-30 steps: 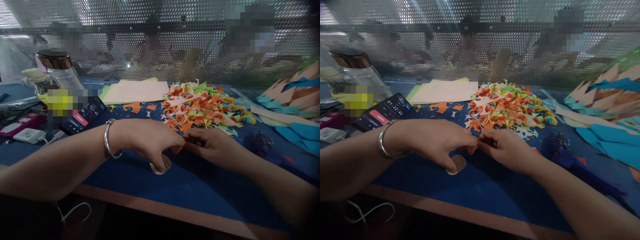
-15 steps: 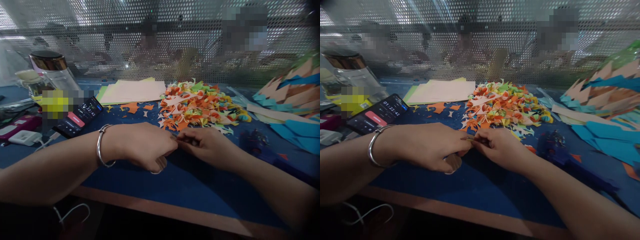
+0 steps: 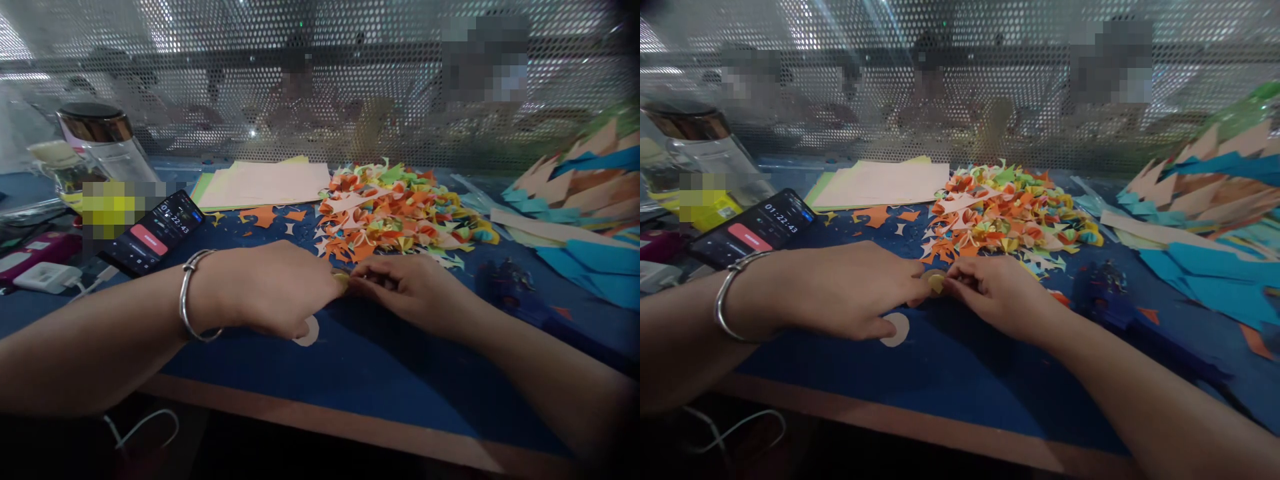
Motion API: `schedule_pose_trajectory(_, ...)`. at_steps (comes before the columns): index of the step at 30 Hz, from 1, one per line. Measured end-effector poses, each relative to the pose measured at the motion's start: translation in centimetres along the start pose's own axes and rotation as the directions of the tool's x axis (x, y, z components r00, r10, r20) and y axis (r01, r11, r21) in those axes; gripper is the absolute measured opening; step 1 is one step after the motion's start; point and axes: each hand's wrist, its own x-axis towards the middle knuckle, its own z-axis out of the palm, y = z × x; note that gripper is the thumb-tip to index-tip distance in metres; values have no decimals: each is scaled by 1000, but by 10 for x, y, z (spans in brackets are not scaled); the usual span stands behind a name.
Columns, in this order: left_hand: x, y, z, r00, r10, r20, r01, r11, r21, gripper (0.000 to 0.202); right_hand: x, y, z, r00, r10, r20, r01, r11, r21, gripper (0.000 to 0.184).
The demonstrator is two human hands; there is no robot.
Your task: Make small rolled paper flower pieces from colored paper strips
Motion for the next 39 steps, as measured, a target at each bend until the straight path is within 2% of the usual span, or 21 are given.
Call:
schedule_pose_trajectory(2,1,3,1,995,28,101,-32,999,38,12,0,0,0,1000,-8,-4,8,1000,-13,35)
schedule_pose_trajectory(4,3,3,1,989,38,145,-43,999,34,6,0,0,0,1000,-17,0,17,1000,-16,34)
schedule_pose_trajectory(11,9,-7,6,987,93,131,-77,990,-122,12,0,2,1,1000,-5,-3,5,1000,9,29)
schedule_pose_trajectory(16,12,-13,2,980,117,163,-89,981,-172,12,0,2,0,1000,14,9,-14,1000,9,30)
schedule_pose_trajectory(19,15,-21,2,984,162,74,-126,927,-354,9,0,1,0,1000,10,-1,-10,1000,-4,30)
schedule_pose_trajectory(22,24,-32,6,990,114,-79,-138,756,-640,12,-1,0,-2,999,38,1,-38,999,-15,29)
schedule_pose_trajectory(23,29,-36,9,987,77,-144,-158,675,-721,15,-1,0,-2,999,45,-4,-45,999,-19,30)
schedule_pose_trajectory(25,39,-40,16,966,-32,-257,-216,447,-868,14,-1,1,-3,998,35,-48,-36,999,-37,33)
schedule_pose_trajectory(27,47,-41,24,946,-179,-271,-237,189,-953,16,-2,2,-4,993,-14,-115,6,998,-65,31)
schedule_pose_trajectory(29,53,-40,30,918,-307,-251,-256,26,-966,17,-4,4,-5,982,-54,-180,43,997,-67,23)
schedule_pose_trajectory(33,58,-35,37,899,-397,-186,-255,-128,-958,14,-10,4,-4,929,-51,-367,35,998,-49,21)
schedule_pose_trajectory(36,59,-32,39,910,-373,-181,-268,-195,-944,19,-13,2,-4,877,-93,-471,54,994,-94,18)
schedule_pose_trajectory(39,60,-31,41,927,-322,-191,-268,-216,-939,18,-13,1,-5,857,-162,-489,102,984,-149,15)
